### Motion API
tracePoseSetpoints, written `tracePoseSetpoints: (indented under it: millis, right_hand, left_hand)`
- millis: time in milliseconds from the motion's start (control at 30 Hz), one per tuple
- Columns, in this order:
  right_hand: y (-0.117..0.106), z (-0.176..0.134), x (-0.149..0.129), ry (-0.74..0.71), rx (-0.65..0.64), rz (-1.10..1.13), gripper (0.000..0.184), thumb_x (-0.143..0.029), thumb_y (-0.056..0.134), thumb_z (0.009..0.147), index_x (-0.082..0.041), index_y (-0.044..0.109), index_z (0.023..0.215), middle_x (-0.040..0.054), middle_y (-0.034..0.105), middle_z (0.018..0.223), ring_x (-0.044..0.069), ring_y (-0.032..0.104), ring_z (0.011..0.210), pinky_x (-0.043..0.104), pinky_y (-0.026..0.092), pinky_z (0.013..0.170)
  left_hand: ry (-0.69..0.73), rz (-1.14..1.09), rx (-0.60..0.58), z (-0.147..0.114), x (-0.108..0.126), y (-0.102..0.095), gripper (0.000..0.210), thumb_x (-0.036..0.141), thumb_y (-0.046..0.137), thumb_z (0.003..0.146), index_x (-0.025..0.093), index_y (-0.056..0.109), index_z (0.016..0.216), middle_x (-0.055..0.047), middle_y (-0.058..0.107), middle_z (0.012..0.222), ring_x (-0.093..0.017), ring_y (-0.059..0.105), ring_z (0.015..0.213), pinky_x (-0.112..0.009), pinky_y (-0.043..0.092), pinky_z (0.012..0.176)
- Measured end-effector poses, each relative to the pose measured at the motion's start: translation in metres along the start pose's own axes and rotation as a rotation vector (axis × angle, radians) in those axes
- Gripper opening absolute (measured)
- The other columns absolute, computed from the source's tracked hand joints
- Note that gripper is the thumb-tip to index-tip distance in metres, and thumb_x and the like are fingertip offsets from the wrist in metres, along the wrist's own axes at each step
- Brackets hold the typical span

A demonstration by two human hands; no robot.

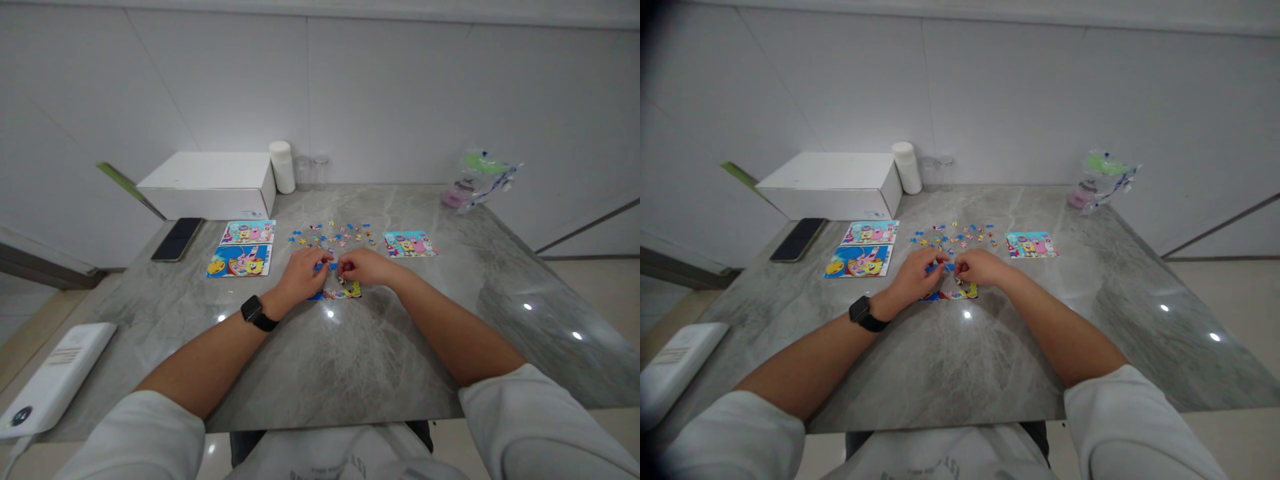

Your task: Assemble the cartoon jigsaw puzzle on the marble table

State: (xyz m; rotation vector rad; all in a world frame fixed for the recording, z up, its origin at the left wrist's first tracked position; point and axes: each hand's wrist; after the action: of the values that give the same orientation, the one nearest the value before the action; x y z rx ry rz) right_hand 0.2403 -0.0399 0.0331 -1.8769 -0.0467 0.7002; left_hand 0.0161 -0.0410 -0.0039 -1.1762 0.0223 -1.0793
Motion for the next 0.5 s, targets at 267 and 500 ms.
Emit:
tracePoseSetpoints:
  millis: [267,500]
  right_hand:
    - [-0.015,-0.009,0.008,0.026,-0.124,0.078,0.017,-0.019,0.070,0.083,-0.020,0.080,0.097,0.0013,0.080,0.087,0.016,0.070,0.078,0.023,0.044,0.068]
    - [-0.018,-0.013,0.003,0.026,-0.183,0.011,0.019,-0.018,0.071,0.079,-0.021,0.082,0.095,0.0009,0.080,0.085,0.017,0.070,0.077,0.024,0.044,0.067]
  left_hand:
    - [0.303,0.005,-0.236,-0.002,0.005,-0.010,0.020,0.033,0.060,0.101,0.024,0.077,0.106,-0.006,0.075,0.096,-0.023,0.067,0.095,-0.038,0.046,0.090]
    - [0.412,0.016,-0.410,-0.003,0.017,-0.014,0.026,0.037,0.058,0.103,0.029,0.081,0.112,-0.007,0.074,0.094,-0.022,0.067,0.092,-0.037,0.045,0.085]
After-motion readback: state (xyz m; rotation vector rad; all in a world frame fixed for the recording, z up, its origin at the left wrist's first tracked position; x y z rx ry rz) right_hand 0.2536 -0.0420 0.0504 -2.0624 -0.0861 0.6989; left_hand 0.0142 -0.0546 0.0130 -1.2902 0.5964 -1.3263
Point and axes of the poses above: each hand's wrist, its own z-axis towards the middle knuckle, its own y-axis out of the palm, x = y × z
